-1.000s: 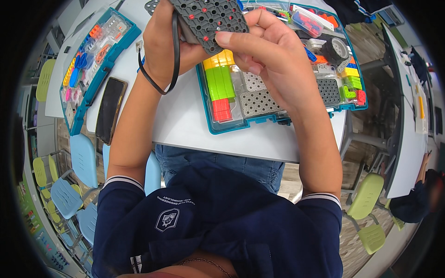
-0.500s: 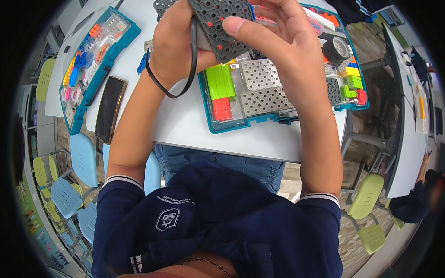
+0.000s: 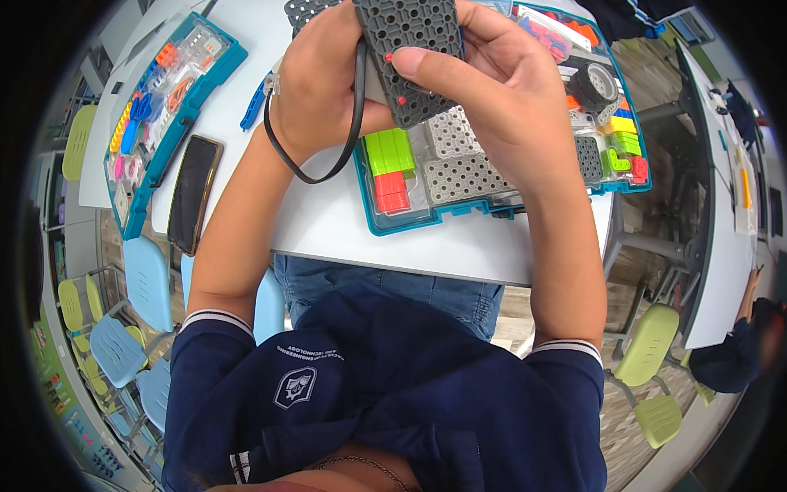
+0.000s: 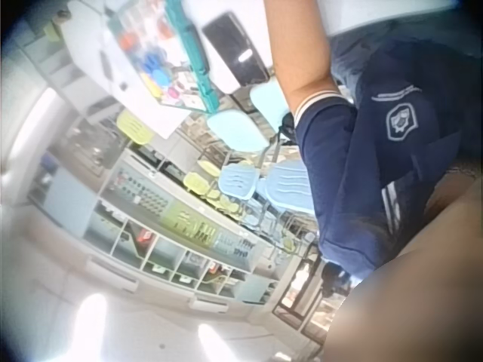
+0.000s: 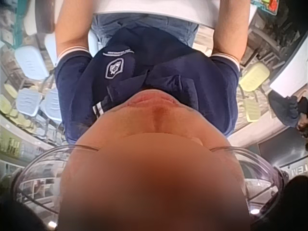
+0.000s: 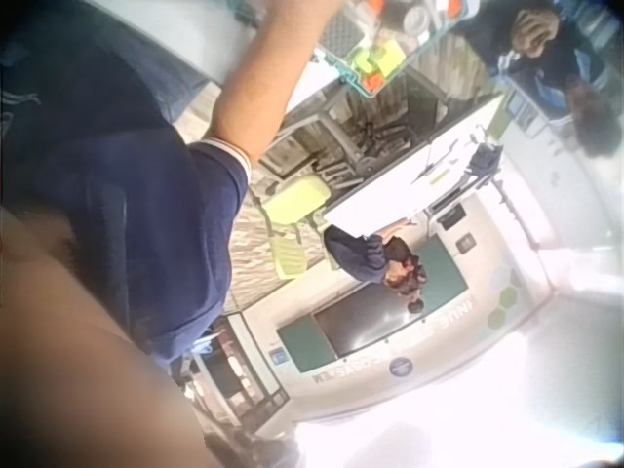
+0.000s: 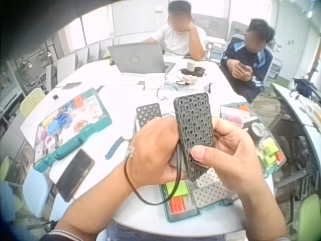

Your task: The person assembles a small electronic device using a perforated baseboard, wires, and a blue connector. They insert and adjust components by hand, then use a blue crimping tool to secure a connector onto a wire. The person handles the baseboard, wires, and tool throughout the clip.

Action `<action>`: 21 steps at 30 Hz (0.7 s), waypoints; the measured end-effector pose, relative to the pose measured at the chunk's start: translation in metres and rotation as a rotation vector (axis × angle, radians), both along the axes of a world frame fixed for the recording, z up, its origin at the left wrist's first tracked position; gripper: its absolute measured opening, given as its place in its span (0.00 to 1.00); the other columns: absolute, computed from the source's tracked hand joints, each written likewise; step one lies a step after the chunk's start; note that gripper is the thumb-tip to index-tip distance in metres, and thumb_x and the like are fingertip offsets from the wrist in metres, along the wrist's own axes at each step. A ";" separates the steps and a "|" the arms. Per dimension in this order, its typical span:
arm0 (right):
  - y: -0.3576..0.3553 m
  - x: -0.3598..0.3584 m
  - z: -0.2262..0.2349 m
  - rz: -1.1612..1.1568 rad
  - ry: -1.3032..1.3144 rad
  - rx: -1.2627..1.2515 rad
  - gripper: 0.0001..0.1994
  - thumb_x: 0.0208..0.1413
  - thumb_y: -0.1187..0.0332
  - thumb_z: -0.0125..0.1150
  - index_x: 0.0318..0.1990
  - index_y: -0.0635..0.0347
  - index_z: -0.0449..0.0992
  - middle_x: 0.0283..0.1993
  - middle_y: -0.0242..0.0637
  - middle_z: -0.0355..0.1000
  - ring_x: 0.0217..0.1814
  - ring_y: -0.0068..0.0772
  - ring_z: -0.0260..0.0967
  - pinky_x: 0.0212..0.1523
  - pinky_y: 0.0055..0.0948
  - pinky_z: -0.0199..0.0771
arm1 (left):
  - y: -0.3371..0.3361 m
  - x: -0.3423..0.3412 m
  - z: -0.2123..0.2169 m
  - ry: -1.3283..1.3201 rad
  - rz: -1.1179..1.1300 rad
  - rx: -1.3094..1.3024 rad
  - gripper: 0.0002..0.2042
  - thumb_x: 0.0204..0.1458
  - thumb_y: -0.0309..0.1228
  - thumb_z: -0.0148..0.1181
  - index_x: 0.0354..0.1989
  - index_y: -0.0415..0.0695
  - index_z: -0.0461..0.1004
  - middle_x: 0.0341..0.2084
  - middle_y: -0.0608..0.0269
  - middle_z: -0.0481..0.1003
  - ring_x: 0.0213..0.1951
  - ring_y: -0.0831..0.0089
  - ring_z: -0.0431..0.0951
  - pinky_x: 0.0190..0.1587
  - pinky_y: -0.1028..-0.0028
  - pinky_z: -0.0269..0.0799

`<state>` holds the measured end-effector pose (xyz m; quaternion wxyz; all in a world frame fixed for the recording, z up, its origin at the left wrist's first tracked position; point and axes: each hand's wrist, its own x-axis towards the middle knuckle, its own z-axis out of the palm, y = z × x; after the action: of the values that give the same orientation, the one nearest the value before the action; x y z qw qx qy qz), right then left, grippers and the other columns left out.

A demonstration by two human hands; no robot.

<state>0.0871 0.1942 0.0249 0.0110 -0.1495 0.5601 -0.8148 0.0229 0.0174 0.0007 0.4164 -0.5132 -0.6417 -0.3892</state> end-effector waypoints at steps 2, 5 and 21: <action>0.001 -0.001 -0.002 0.010 0.008 -0.012 0.22 0.57 0.82 0.63 0.60 0.75 0.69 0.55 0.43 0.76 0.55 0.28 0.75 0.59 0.29 0.74 | -0.001 0.003 0.001 -0.029 0.020 -0.027 0.31 0.39 0.36 0.76 0.53 0.38 0.72 0.40 0.48 0.77 0.39 0.51 0.79 0.41 0.61 0.72; 0.003 -0.003 -0.005 0.046 0.027 -0.011 0.23 0.57 0.82 0.63 0.60 0.75 0.68 0.55 0.43 0.75 0.55 0.28 0.74 0.59 0.30 0.74 | -0.003 0.005 0.002 -0.060 0.028 -0.065 0.31 0.40 0.36 0.76 0.53 0.38 0.72 0.39 0.49 0.77 0.38 0.51 0.79 0.40 0.61 0.72; -0.008 0.001 0.011 0.041 -0.021 -0.072 0.23 0.63 0.74 0.60 0.63 0.74 0.65 0.56 0.42 0.74 0.54 0.28 0.74 0.57 0.27 0.74 | 0.000 -0.003 -0.001 -0.045 0.019 0.003 0.31 0.42 0.35 0.75 0.54 0.37 0.71 0.39 0.48 0.77 0.36 0.50 0.78 0.38 0.61 0.72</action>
<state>0.0878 0.1862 0.0355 0.0281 -0.1524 0.5271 -0.8355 0.0197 0.0179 -0.0008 0.4063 -0.4973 -0.6552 -0.3978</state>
